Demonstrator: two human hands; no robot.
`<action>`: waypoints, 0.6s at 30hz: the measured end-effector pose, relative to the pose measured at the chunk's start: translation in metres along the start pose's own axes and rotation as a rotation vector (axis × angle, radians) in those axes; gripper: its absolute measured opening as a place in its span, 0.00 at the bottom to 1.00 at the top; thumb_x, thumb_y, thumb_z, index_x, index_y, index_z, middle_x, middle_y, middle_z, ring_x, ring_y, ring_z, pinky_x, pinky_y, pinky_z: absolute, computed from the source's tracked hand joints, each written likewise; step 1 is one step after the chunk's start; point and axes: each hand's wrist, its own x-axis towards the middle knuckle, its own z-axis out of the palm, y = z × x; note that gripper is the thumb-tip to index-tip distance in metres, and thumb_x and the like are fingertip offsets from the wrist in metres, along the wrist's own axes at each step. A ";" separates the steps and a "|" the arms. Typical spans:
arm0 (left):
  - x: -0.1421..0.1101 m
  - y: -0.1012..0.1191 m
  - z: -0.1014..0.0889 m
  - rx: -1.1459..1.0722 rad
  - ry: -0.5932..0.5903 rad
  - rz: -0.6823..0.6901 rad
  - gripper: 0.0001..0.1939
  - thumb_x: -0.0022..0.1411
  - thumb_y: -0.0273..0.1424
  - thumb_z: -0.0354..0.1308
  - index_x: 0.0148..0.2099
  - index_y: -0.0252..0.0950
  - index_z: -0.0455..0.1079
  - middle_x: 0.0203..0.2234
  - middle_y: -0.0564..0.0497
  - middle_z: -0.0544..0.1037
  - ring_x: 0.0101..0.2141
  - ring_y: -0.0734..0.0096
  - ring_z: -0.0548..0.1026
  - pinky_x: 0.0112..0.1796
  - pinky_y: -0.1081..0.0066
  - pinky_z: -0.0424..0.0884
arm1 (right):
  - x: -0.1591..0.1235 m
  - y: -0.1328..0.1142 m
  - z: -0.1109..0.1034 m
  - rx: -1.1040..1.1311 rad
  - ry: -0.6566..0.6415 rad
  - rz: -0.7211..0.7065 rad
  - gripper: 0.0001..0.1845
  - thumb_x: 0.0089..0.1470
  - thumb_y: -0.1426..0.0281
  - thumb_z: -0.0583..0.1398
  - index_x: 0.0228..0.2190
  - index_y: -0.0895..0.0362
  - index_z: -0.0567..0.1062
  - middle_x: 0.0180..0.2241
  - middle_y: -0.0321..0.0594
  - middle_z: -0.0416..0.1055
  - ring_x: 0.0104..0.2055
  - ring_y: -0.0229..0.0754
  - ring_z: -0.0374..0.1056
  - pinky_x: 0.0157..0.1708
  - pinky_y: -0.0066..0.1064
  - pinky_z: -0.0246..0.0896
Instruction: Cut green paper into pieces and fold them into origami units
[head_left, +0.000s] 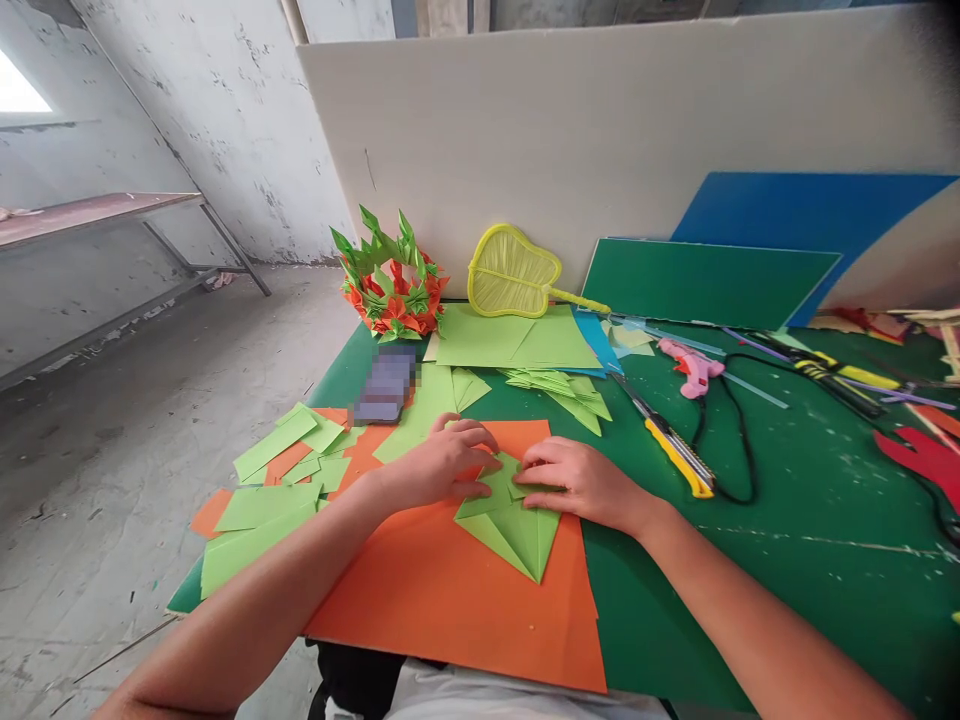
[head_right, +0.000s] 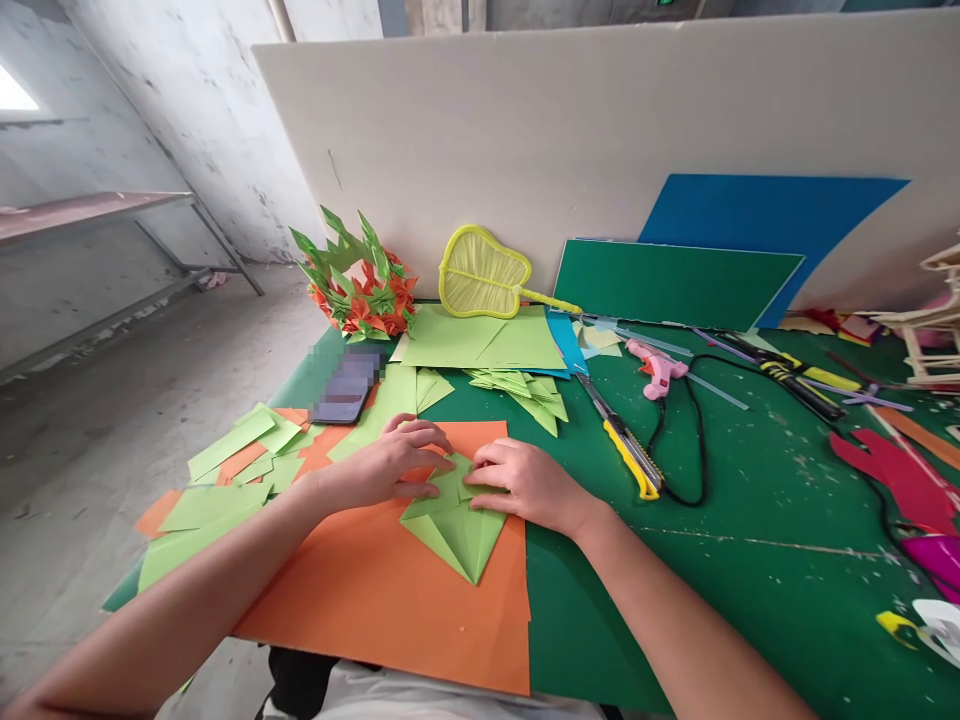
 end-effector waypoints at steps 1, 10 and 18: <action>0.000 0.000 0.000 0.002 0.000 0.003 0.14 0.63 0.41 0.58 0.49 0.43 0.73 0.47 0.48 0.73 0.49 0.62 0.67 0.54 0.61 0.49 | 0.000 0.000 0.001 -0.021 0.008 -0.037 0.14 0.62 0.62 0.55 0.40 0.55 0.78 0.40 0.43 0.75 0.42 0.43 0.69 0.42 0.34 0.64; -0.002 0.008 -0.005 -0.003 -0.005 -0.040 0.17 0.63 0.43 0.58 0.51 0.41 0.70 0.47 0.49 0.75 0.49 0.61 0.67 0.52 0.61 0.51 | 0.001 -0.001 0.012 -0.260 0.080 -0.225 0.14 0.65 0.70 0.51 0.38 0.59 0.77 0.36 0.43 0.76 0.37 0.41 0.70 0.36 0.32 0.65; -0.004 0.007 -0.003 0.102 -0.020 -0.017 0.17 0.65 0.41 0.55 0.54 0.43 0.68 0.50 0.48 0.72 0.51 0.59 0.65 0.55 0.58 0.48 | 0.003 -0.002 0.011 -0.247 0.071 -0.256 0.14 0.65 0.70 0.51 0.39 0.58 0.76 0.35 0.43 0.77 0.38 0.41 0.71 0.36 0.33 0.66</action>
